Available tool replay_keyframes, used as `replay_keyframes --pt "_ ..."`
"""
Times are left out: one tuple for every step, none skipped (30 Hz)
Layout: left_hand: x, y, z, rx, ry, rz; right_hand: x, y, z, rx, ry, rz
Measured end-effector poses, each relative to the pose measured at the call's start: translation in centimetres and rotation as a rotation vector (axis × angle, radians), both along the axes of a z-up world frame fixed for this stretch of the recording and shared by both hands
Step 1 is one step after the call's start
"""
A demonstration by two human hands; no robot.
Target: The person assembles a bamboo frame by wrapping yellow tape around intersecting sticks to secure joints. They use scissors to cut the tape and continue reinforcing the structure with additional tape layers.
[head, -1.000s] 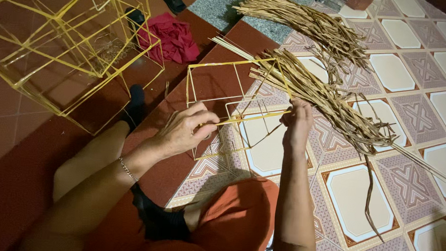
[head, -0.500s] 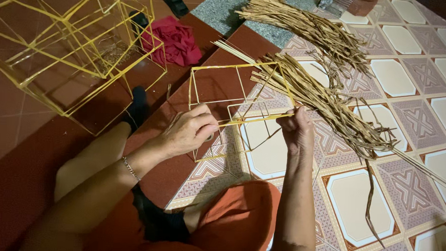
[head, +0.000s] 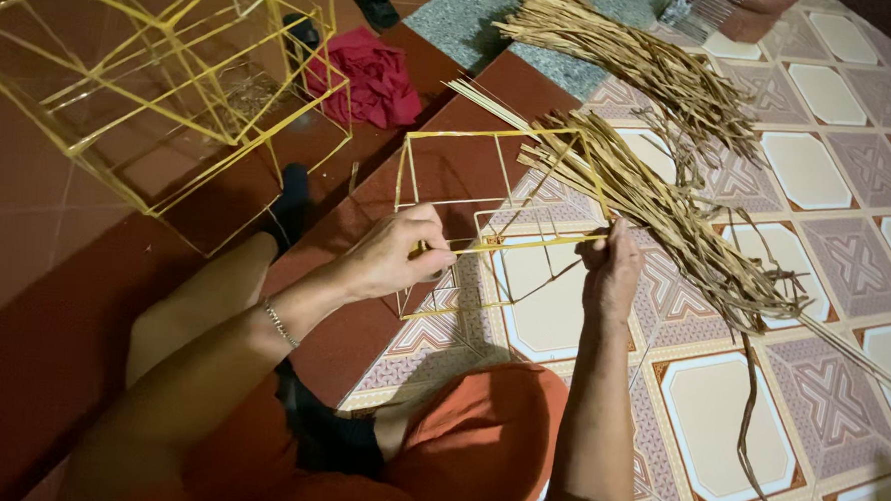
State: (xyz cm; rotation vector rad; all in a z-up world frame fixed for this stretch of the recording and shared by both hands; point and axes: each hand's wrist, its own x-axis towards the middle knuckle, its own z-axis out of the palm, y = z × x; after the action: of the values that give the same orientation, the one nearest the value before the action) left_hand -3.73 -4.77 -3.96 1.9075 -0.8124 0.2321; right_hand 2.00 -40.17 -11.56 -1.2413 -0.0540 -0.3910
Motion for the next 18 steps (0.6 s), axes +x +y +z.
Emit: replay_keyframes --pt "0.2 0.0 0.0 -0.001 0.013 -0.005 -0.1 -0.2 0.1 -0.023 -0.016 0.009" --pt "0.3 -0.1 -0.1 0.006 0.027 0.005 0.0 -0.2 0.5 -0.109 -0.008 -0.045" --pt "0.4 -0.2 -0.1 0.012 0.041 0.014 0.0 -0.1 1.2 -0.196 -0.001 -0.099" --pt "0.4 -0.2 -0.1 0.02 0.056 0.024 -0.1 0.4 1.9 -0.281 0.005 -0.152" --pt "0.3 -0.4 -0.2 0.031 0.083 0.028 -0.9 0.9 2.7 -0.613 -0.091 -0.33" --pt "0.4 -0.7 -0.2 0.041 0.109 0.032 -2.2 1.2 3.8 -0.945 -0.195 -0.505" --pt "0.4 -0.8 -0.2 0.051 0.134 0.035 -3.4 1.9 5.0 -1.276 -0.305 -0.677" --pt "0.5 -0.8 -0.3 0.045 0.088 0.025 -4.4 2.9 6.0 -1.248 -0.376 -0.632" --pt "0.6 -0.9 -0.3 0.04 0.043 0.015 -5.3 4.0 7.1 -1.219 -0.447 -0.587" --pt "0.7 -0.9 -0.4 0.037 0.001 0.0 -6.3 5.3 7.8 -1.188 -0.51 -0.543" --pt "0.7 -0.9 -0.6 0.034 -0.009 0.002 -7.0 6.9 8.4 -1.157 -0.564 -0.39" --pt "0.8 -0.9 -0.6 0.032 -0.02 0.001 -7.6 8.5 8.7 -1.12 -0.614 -0.241" --pt "0.8 -0.8 -0.7 0.031 -0.03 0.0 -8.2 9.8 9.0 -1.152 -0.591 -0.144" --pt "0.7 -0.7 -0.8 0.025 -0.027 0.008 -8.5 10.9 9.4 -1.18 -0.571 -0.044" --pt "0.5 -0.7 -0.8 0.018 -0.023 0.015 -8.6 11.7 9.7 -1.181 -0.527 -0.03" --pt "0.4 -0.6 -0.7 0.011 -0.022 0.024 -8.4 12.4 9.9 -1.181 -0.487 -0.016" --pt "0.2 -0.5 -0.6 0.021 -0.011 0.026 -8.3 12.9 10.0 -1.181 -0.447 -0.001" --pt "0.1 -0.5 -0.6 0.028 0.001 0.028 -8.1 13.2 10.1 -1.17 -0.474 -0.007"
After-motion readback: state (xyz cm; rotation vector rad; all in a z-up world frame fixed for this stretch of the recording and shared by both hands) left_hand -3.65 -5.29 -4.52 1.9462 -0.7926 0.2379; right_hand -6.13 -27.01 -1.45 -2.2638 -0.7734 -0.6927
